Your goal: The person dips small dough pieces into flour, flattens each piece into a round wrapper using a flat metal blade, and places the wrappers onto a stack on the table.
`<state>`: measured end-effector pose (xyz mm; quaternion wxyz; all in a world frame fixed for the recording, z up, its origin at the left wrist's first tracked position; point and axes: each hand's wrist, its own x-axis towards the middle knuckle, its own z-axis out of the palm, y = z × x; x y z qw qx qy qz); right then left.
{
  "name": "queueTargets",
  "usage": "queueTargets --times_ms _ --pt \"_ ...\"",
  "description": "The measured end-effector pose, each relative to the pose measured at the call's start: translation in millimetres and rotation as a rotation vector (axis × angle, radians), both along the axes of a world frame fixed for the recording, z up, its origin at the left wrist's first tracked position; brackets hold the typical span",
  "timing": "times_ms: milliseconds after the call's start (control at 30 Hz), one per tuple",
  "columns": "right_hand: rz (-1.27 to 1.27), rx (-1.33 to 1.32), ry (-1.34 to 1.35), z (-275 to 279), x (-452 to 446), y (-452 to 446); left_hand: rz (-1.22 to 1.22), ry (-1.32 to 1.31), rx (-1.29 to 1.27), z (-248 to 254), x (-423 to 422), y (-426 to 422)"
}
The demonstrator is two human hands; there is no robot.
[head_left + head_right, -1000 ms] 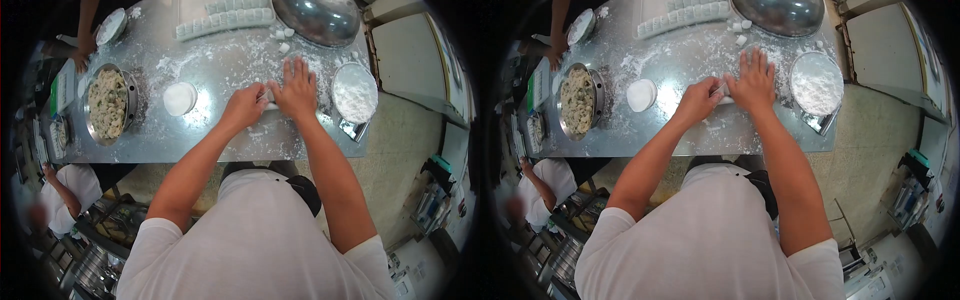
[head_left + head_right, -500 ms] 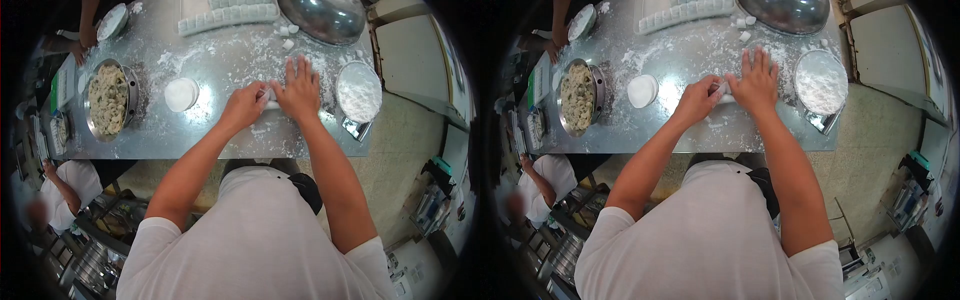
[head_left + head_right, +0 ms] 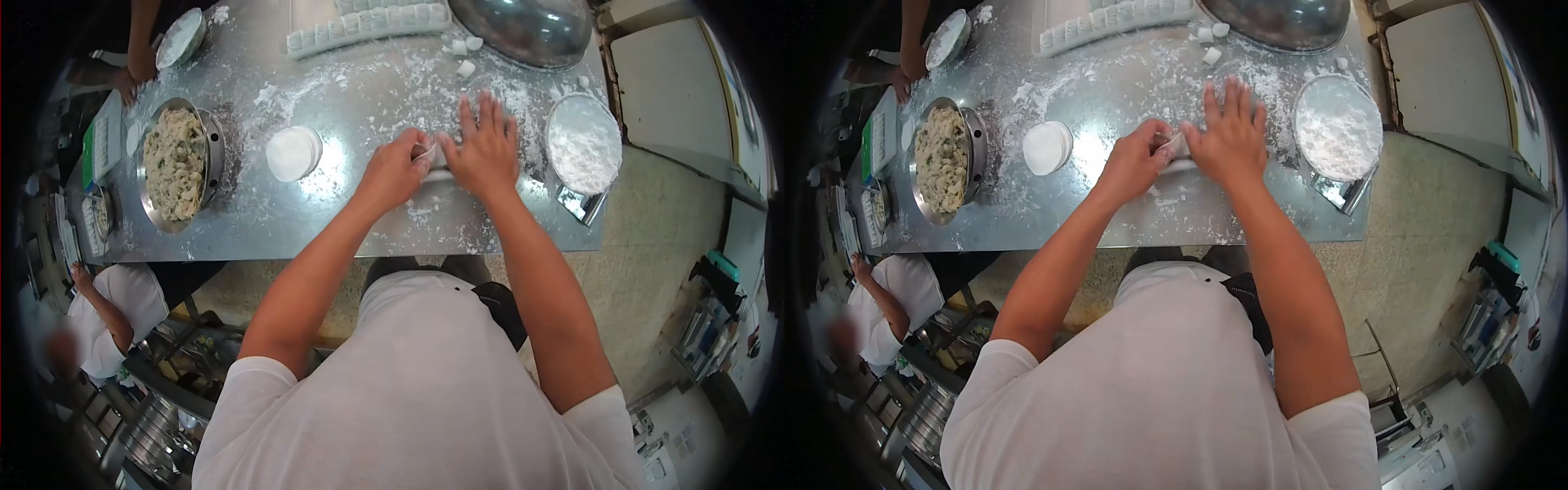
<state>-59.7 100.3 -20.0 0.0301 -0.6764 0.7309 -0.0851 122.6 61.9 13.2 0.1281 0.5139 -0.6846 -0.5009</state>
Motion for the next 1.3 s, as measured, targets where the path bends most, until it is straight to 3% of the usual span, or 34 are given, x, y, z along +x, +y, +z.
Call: queueTargets --times_ms 100,200,267,333,367,500,600,667,733,800,867,1000,1067,1100,1200,1267,1300 --pt "-0.035 -0.111 -0.029 -2 -2 -15 -0.124 0.012 -0.239 -11 -9 -14" --pt "0.013 -0.065 -0.075 -6 1 60 -0.197 -0.075 -0.303 -14 -4 -15" --pt "0.072 -0.053 -0.103 -9 -5 98 -0.158 -0.137 -0.163 -12 5 -10" --pt "0.079 -0.047 -0.146 -1 -3 115 -0.048 0.133 0.158 -25 18 0" --pt "0.086 -0.05 -0.16 -10 -7 102 -0.064 0.125 0.183 -33 21 4" --pt "-0.018 -0.074 -0.007 4 0 -6 -0.064 0.036 0.012 -9 6 -7" --pt "-0.039 -0.139 -0.037 -3 -1 -21 -0.117 0.002 -0.191 -8 -3 -21" --pt "-0.015 -0.083 -0.056 3 1 19 -0.233 -0.103 -0.313 -9 -2 -23" --pt "0.048 -0.069 -0.098 -7 -1 85 -0.192 -0.122 -0.289 -7 6 -12" --pt "0.087 -0.062 -0.126 -7 -5 102 -0.076 -0.001 0.123 -10 18 -6" --pt "0.123 -0.067 -0.159 -5 -9 104 -0.069 0.027 0.141 -19 23 -2" --pt "0.045 -0.053 -0.027 -3 0 4 -0.039 0.022 0.074 0 12 -6" --pt "-0.02 -0.157 -0.03 -3 0 -25 -0.11 -0.031 -0.104 3 2 -15" --pt "-0.029 -0.114 -0.057 1 1 -20 -0.159 -0.002 -0.271 -6 1 -16" --pt "0.031 -0.057 -0.077 -2 -1 45 -0.247 -0.077 -0.329 -7 7 -16" --pt "0.072 -0.002 -0.082 -5 -6 94 -0.189 -0.069 -0.226 -9 15 -8" --pt "0.09 -0.022 -0.115 -5 -8 112 -0.092 0.056 -0.023 -27 23 -3"
